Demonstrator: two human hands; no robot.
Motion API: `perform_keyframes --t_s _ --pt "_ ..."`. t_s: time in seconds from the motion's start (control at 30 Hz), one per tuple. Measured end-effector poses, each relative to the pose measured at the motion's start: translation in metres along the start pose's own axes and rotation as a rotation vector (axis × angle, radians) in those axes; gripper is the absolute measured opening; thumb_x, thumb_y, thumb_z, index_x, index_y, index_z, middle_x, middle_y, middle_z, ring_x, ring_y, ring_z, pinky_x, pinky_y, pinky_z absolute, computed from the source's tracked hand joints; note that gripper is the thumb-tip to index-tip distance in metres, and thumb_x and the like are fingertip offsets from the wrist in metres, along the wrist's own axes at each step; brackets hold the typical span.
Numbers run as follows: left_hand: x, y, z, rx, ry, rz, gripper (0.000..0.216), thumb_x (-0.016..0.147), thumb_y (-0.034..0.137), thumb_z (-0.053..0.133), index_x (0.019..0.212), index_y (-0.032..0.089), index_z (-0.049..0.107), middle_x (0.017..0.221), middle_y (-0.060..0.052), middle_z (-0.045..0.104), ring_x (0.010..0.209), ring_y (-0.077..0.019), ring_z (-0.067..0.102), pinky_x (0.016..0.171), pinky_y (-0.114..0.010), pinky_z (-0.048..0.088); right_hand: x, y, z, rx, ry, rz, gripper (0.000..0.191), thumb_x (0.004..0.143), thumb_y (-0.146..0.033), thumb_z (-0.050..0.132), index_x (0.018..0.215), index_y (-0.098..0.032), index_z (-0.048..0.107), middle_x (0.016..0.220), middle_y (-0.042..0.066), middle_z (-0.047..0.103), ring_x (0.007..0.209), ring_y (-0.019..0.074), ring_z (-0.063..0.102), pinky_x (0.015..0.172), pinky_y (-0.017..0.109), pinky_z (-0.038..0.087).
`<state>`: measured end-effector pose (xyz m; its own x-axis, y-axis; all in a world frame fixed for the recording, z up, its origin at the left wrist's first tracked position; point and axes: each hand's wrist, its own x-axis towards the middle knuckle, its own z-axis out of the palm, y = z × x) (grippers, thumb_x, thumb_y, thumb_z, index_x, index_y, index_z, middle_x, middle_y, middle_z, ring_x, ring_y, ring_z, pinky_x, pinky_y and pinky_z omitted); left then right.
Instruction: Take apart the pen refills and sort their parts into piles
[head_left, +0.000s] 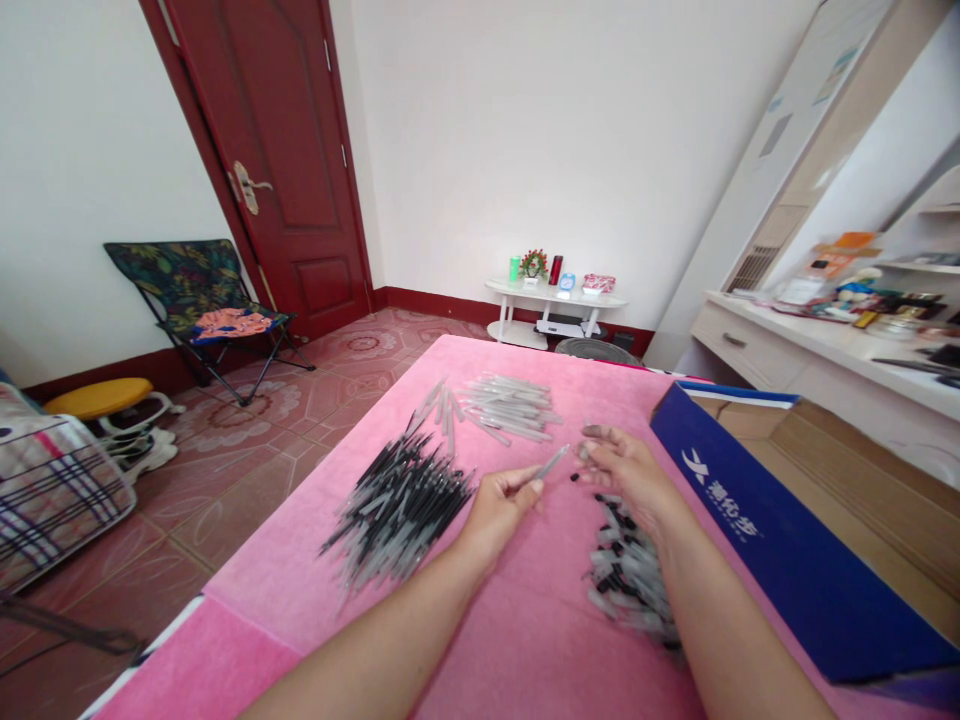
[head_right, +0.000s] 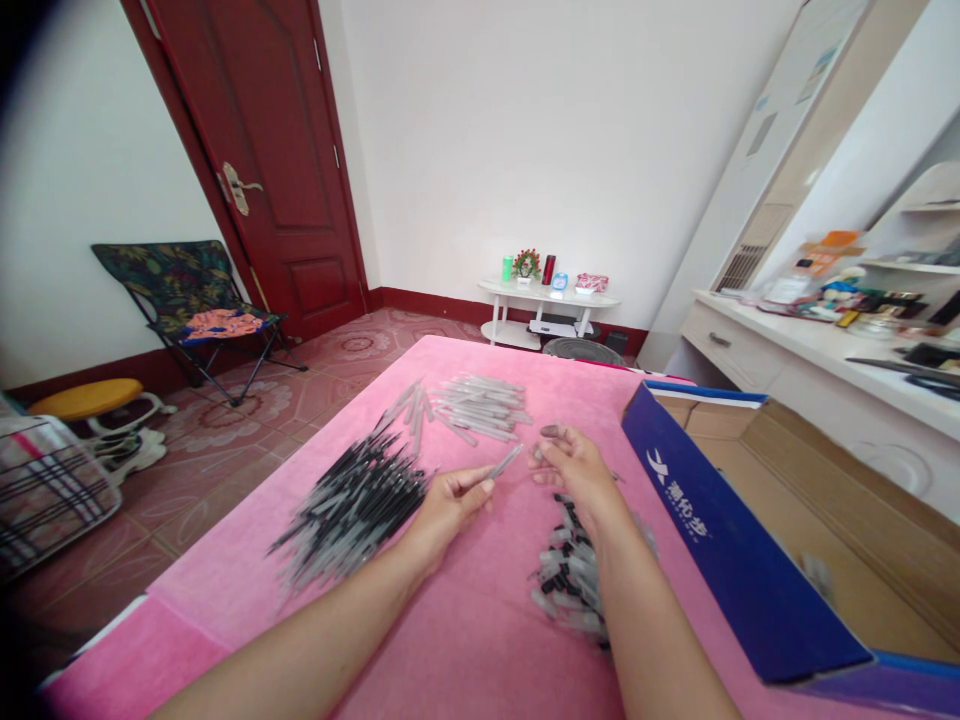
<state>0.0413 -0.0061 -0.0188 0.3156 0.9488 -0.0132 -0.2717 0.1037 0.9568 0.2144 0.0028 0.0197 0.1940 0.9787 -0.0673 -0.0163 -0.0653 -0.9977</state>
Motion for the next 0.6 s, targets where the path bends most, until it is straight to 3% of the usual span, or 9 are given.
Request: perform_keyframes --t_s 0.1,0.2,0.6 --pt "0.0 0.0 0.0 0.015 0.013 0.003 0.04 0.065 0.033 0.064 0.099 0.013 0.065 0.059 -0.002 0.057 0.052 -0.0082 0.038 0.049 -0.019 0.03 -0.002 -0.004 0.0 -0.17 0.011 -0.008 0.036 0.059 -0.027 0.066 0.091 -0.016 0.053 0.071 0.002 0.061 0.053 0.01 0.056 0.04 0.017 0.04" --pt "0.0 0.0 0.0 0.024 0.016 0.013 0.04 0.065 0.033 0.063 0.1 0.013 0.065 0.06 -0.002 0.058 0.053 -0.0091 0.039 0.05 -0.02 0.03 -0.004 -0.011 -0.002 -0.265 0.015 -0.08 0.033 0.055 -0.029 0.069 0.082 -0.013 0.06 0.071 0.004 0.063 0.058 0.0118 0.056 0.046 0.019 0.04" --pt "-0.003 0.002 0.0 0.051 -0.039 0.036 0.039 0.066 0.035 0.063 0.099 0.015 0.066 0.062 -0.001 0.059 0.053 -0.009 0.04 0.052 -0.021 0.031 -0.008 -0.017 -0.003 -0.385 -0.075 -0.239 0.025 0.063 -0.032 0.062 0.08 -0.014 0.067 0.076 0.004 0.065 0.068 0.014 0.056 0.061 0.024 0.042"
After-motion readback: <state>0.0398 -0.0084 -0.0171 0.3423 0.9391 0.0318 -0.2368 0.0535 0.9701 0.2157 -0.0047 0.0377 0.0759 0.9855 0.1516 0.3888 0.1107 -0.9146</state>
